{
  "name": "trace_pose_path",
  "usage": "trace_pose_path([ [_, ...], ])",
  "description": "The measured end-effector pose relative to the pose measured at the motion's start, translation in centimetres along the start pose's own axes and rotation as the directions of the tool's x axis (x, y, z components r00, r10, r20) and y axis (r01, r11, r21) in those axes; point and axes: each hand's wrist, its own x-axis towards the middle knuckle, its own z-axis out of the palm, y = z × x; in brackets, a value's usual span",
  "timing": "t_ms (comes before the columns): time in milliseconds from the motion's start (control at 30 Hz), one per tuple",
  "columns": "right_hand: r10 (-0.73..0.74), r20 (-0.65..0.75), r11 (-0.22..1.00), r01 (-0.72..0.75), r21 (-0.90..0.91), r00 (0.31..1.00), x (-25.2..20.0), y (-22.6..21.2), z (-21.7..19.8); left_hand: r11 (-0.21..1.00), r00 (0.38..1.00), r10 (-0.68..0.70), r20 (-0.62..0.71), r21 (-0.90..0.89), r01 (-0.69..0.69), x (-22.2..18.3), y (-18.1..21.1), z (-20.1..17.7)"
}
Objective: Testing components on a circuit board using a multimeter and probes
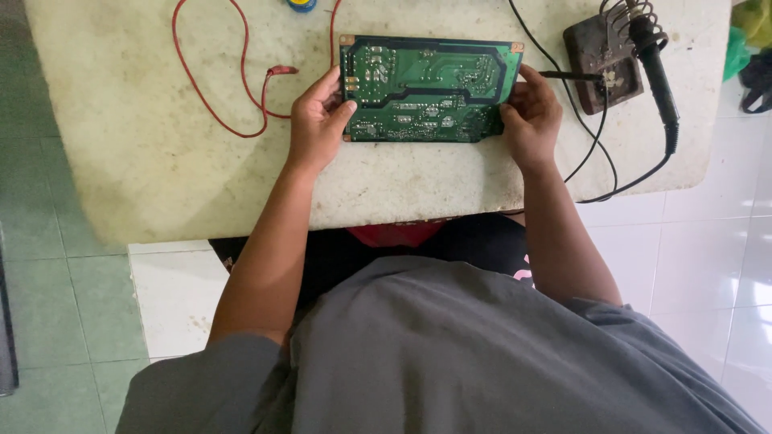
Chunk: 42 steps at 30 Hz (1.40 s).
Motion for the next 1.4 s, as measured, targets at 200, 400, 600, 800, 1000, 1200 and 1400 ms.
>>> trace_pose_path([
  [200,-0.022,0.112,0.993,0.009,0.117,0.993,0.0,-2.7,-0.9,0.995,0.993,0.096,-0.063,0.026,-0.095,-1.2,0.8,0.4],
  [400,-0.276,0.018,0.942,0.274,-0.195,0.961,-0.9,-3.8,-1.8,0.96,0.959,0.279,-0.053,0.041,-0.277,-1.5,4.7,1.1],
  [600,-0.467,0.007,0.837,0.445,-0.318,0.884,-2.2,-0.5,-3.1,0.584,0.718,0.694,0.055,0.541,-0.606,-3.0,3.6,0.2],
  [800,-0.055,0.094,0.994,0.063,-0.089,0.994,-6.5,-3.0,-1.2,0.728,0.896,0.437,-0.081,0.618,-0.299,-6.2,3.0,-0.4],
  [1000,0.418,0.059,0.824,-0.406,0.396,0.906,-5.2,-3.3,-2.3,0.959,0.998,-0.021,-0.062,0.282,0.038,-6.2,4.7,0.4],
  [1200,0.302,0.021,0.898,-0.292,0.329,0.953,-3.7,-0.7,-2.3,0.701,0.908,-0.4,0.124,-0.597,0.39,-4.5,0.0,-1.8],
  [1400,0.289,0.047,0.788,-0.266,0.555,0.956,-2.5,3.2,-1.6,0.789,0.94,-0.318,0.122,-0.515,0.334,-3.0,0.8,-2.0],
])
